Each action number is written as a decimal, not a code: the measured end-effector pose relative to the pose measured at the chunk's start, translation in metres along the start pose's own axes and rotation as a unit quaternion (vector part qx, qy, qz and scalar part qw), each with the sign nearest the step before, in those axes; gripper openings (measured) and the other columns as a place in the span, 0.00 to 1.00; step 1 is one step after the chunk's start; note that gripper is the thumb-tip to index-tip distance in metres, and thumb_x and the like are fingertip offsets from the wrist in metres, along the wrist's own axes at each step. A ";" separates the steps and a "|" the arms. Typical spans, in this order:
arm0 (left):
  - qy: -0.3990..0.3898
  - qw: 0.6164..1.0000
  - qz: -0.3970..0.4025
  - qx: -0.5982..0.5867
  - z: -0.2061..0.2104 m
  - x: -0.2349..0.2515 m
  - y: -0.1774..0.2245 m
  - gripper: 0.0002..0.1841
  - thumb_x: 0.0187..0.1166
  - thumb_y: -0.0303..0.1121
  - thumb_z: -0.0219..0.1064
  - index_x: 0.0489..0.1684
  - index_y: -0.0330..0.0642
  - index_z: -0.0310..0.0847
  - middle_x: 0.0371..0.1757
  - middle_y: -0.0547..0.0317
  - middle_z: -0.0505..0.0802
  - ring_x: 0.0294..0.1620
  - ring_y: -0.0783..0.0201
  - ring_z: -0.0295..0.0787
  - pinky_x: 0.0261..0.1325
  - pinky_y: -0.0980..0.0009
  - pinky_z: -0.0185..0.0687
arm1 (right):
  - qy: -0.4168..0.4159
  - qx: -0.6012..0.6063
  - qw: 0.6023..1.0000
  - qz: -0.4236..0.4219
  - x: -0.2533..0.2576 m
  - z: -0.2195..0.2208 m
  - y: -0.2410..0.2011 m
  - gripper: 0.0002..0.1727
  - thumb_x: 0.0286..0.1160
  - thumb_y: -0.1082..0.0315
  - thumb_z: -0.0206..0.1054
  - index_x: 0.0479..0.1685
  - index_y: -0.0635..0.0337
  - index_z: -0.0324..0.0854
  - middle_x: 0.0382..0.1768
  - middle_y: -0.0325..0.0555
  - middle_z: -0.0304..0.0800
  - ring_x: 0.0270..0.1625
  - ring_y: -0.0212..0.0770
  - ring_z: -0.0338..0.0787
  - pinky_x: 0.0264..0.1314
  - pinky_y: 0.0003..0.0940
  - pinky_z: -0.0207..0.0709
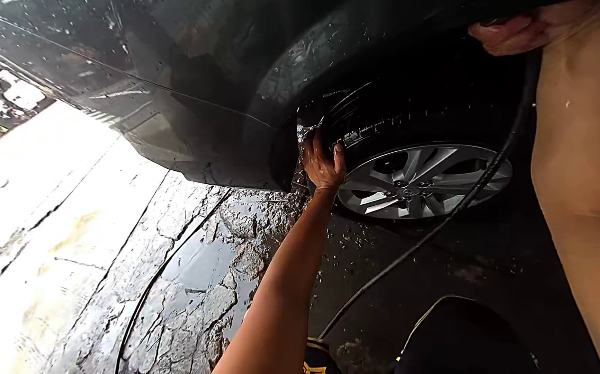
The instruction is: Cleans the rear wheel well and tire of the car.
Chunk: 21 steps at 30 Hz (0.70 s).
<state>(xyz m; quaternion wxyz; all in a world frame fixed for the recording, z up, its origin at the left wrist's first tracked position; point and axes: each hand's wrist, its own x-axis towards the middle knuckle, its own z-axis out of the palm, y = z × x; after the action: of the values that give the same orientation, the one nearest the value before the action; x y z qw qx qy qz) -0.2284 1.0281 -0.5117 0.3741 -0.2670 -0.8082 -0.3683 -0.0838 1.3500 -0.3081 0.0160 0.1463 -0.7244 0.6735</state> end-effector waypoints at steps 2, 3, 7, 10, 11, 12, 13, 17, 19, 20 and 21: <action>-0.001 1.000 0.006 0.005 0.000 0.000 0.000 0.43 0.81 0.64 0.34 0.74 0.37 0.79 0.74 0.39 0.84 0.72 0.44 0.82 0.69 0.48 0.76 | -0.010 0.001 1.000 0.017 0.012 0.008 -0.002 0.25 0.89 0.65 0.41 0.18 0.48 0.74 0.07 0.23 0.65 0.05 0.09 0.57 0.07 0.03 0.51; 0.002 1.000 0.009 0.007 0.000 0.000 0.001 0.43 0.81 0.64 0.35 0.73 0.38 0.79 0.73 0.40 0.85 0.73 0.44 0.82 0.71 0.48 0.75 | -0.014 -0.004 1.000 0.019 0.018 0.016 -0.004 0.26 0.89 0.66 0.41 0.18 0.49 0.75 0.07 0.23 0.67 0.05 0.10 0.58 0.07 0.03 0.52; -0.002 0.999 -0.009 0.037 -0.001 0.002 0.004 0.43 0.79 0.66 0.34 0.73 0.40 0.79 0.73 0.41 0.85 0.75 0.44 0.79 0.80 0.43 0.63 | -0.020 -0.029 0.999 0.036 0.044 0.051 -0.015 0.28 0.93 0.68 0.37 0.16 0.49 0.70 0.07 0.25 0.69 0.05 0.10 0.60 0.06 0.03 0.53; -0.029 0.997 -0.060 0.048 -0.004 -0.002 0.009 0.45 0.78 0.68 0.33 0.77 0.42 0.76 0.76 0.43 0.82 0.79 0.45 0.75 0.82 0.42 0.60 | -0.043 -0.007 0.998 0.033 0.056 0.052 -0.010 0.27 0.92 0.66 0.41 0.17 0.50 0.72 0.08 0.25 0.69 0.04 0.11 0.62 0.06 0.04 0.56; -0.049 0.995 -0.079 0.035 -0.008 -0.006 0.011 0.45 0.79 0.68 0.34 0.79 0.42 0.73 0.79 0.42 0.79 0.80 0.45 0.73 0.82 0.41 0.60 | -0.038 0.002 0.999 0.028 0.049 0.045 -0.006 0.25 0.91 0.64 0.43 0.18 0.49 0.72 0.09 0.24 0.68 0.05 0.11 0.60 0.06 0.05 0.55; -0.072 0.993 -0.094 0.011 -0.012 -0.012 0.012 0.44 0.81 0.68 0.36 0.83 0.42 0.69 0.81 0.41 0.76 0.82 0.45 0.71 0.82 0.41 0.61 | -0.023 0.009 0.999 0.020 0.037 0.033 -0.002 0.24 0.90 0.62 0.46 0.18 0.47 0.73 0.09 0.23 0.66 0.05 0.11 0.58 0.06 0.05 0.53; -0.095 0.991 -0.097 -0.017 -0.015 -0.018 0.010 0.42 0.84 0.67 0.36 0.86 0.42 0.65 0.84 0.40 0.73 0.84 0.45 0.68 0.83 0.41 0.61 | -0.006 0.012 1.000 0.011 0.021 0.019 0.000 0.22 0.88 0.59 0.48 0.19 0.45 0.72 0.09 0.22 0.64 0.06 0.11 0.57 0.06 0.05 0.52; -0.139 0.982 -0.091 -0.091 -0.026 -0.020 0.002 0.41 0.84 0.64 0.44 0.90 0.45 0.60 0.88 0.40 0.67 0.87 0.43 0.63 0.86 0.40 0.57 | 0.033 0.036 0.999 -0.018 -0.012 -0.001 -0.001 0.25 0.89 0.58 0.45 0.16 0.46 0.72 0.05 0.22 0.62 0.03 0.11 0.56 0.04 0.05 0.50; -0.137 0.980 -0.085 -0.116 -0.027 -0.020 0.000 0.41 0.83 0.64 0.47 0.89 0.45 0.62 0.88 0.41 0.68 0.87 0.44 0.64 0.87 0.42 0.56 | 0.035 0.038 0.998 0.023 0.003 0.026 -0.011 0.28 0.92 0.65 0.34 0.16 0.49 0.68 0.05 0.23 0.62 0.04 0.11 0.54 0.06 0.04 0.49; -0.144 0.978 -0.082 -0.128 -0.029 -0.019 -0.001 0.41 0.83 0.65 0.47 0.90 0.46 0.61 0.89 0.41 0.67 0.88 0.44 0.63 0.87 0.42 0.54 | 0.028 0.035 0.998 0.049 0.016 0.043 -0.013 0.29 0.93 0.65 0.34 0.16 0.49 0.69 0.06 0.23 0.64 0.04 0.11 0.55 0.07 0.04 0.51; -0.165 0.973 -0.082 -0.141 -0.033 -0.018 -0.002 0.42 0.83 0.66 0.46 0.92 0.48 0.58 0.91 0.43 0.64 0.90 0.45 0.60 0.89 0.41 0.52 | 0.019 0.020 0.997 0.068 0.029 0.059 -0.015 0.27 0.93 0.65 0.37 0.17 0.49 0.69 0.06 0.23 0.63 0.05 0.11 0.56 0.07 0.04 0.51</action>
<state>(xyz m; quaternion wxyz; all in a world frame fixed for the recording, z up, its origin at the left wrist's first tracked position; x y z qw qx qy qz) -0.2062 0.9975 -0.5124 0.1629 -0.3070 -0.8180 -0.4584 -0.0978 1.2856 -0.2930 -0.0188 0.0843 -0.7188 0.6898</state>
